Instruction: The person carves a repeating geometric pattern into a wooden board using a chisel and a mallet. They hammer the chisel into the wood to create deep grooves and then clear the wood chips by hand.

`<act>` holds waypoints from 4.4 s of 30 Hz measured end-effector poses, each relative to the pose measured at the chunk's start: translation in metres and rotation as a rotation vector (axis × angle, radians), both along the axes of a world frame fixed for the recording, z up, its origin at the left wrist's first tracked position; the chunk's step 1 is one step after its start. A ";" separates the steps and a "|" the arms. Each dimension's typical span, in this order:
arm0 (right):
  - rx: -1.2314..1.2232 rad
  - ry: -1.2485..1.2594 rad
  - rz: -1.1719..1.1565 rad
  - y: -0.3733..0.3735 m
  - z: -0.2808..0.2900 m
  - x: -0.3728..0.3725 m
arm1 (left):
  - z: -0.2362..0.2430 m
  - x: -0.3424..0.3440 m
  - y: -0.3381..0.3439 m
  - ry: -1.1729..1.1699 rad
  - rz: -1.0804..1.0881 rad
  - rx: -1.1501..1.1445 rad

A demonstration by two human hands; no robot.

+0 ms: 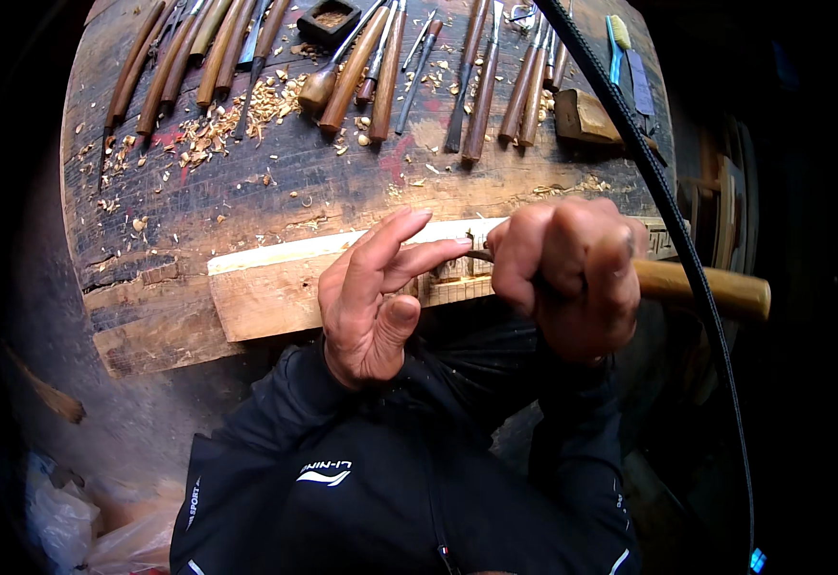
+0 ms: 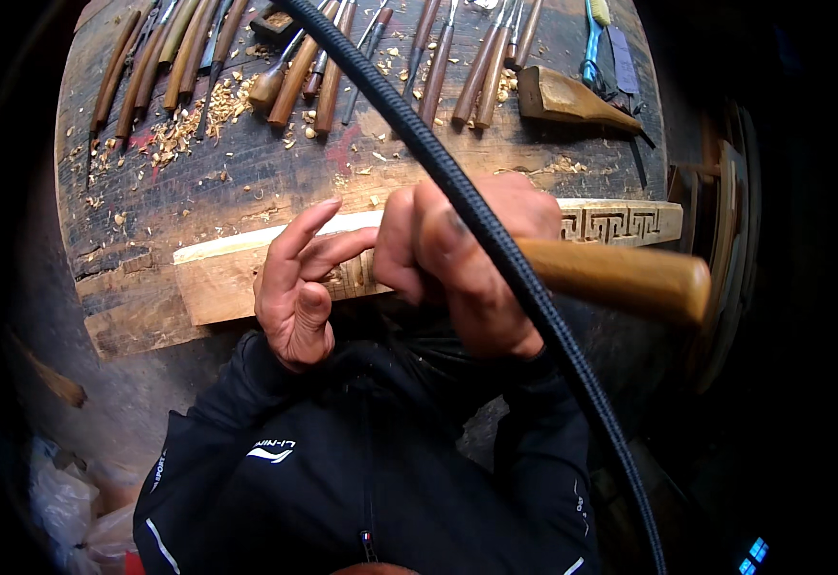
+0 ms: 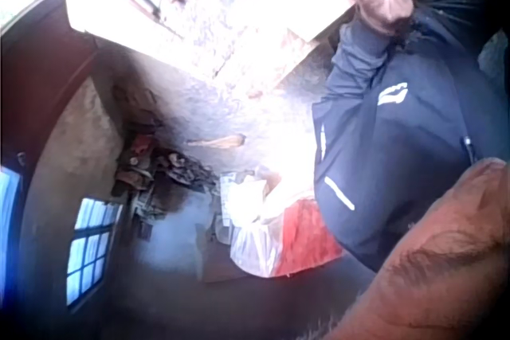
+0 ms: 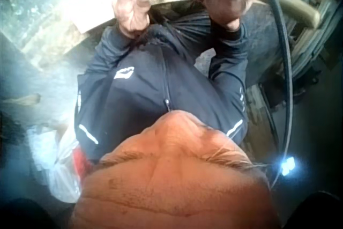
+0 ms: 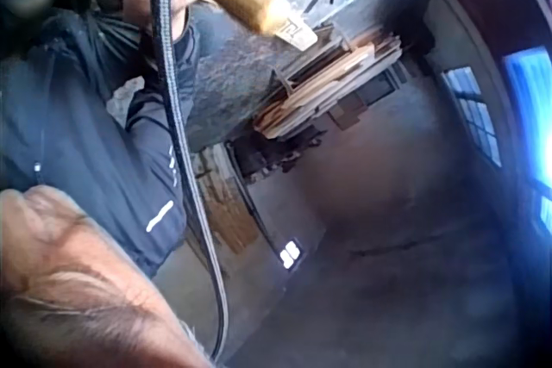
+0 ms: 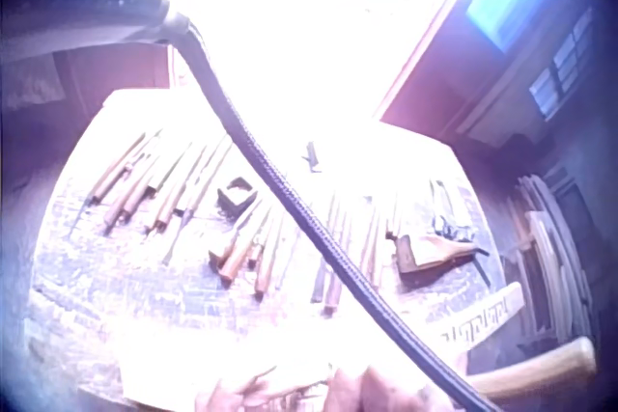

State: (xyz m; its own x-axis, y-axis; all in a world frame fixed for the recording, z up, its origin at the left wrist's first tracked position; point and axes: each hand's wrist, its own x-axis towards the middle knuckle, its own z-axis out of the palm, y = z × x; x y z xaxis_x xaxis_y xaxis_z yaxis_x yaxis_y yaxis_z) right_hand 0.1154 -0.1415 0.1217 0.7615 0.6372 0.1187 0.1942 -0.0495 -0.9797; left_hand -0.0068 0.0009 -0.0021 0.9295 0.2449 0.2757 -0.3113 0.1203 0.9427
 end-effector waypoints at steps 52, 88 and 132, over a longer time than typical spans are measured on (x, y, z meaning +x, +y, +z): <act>-0.194 0.040 -0.056 0.053 0.008 -0.022 | -0.003 -0.004 -0.003 0.062 0.133 -0.118; 0.330 -0.087 0.049 -0.010 -0.015 -0.003 | -0.007 0.001 -0.001 -0.532 0.022 0.552; -0.016 -0.399 -0.218 0.016 -0.029 -0.042 | -0.008 0.003 -0.005 -0.540 0.100 0.540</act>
State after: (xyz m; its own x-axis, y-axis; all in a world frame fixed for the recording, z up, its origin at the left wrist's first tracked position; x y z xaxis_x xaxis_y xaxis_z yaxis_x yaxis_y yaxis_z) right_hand 0.0733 -0.1253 0.0931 0.7745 0.4716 0.4215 0.5398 -0.1456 -0.8291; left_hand -0.0037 -0.0045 -0.0096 0.6126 0.0230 0.7901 -0.7303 -0.3658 0.5769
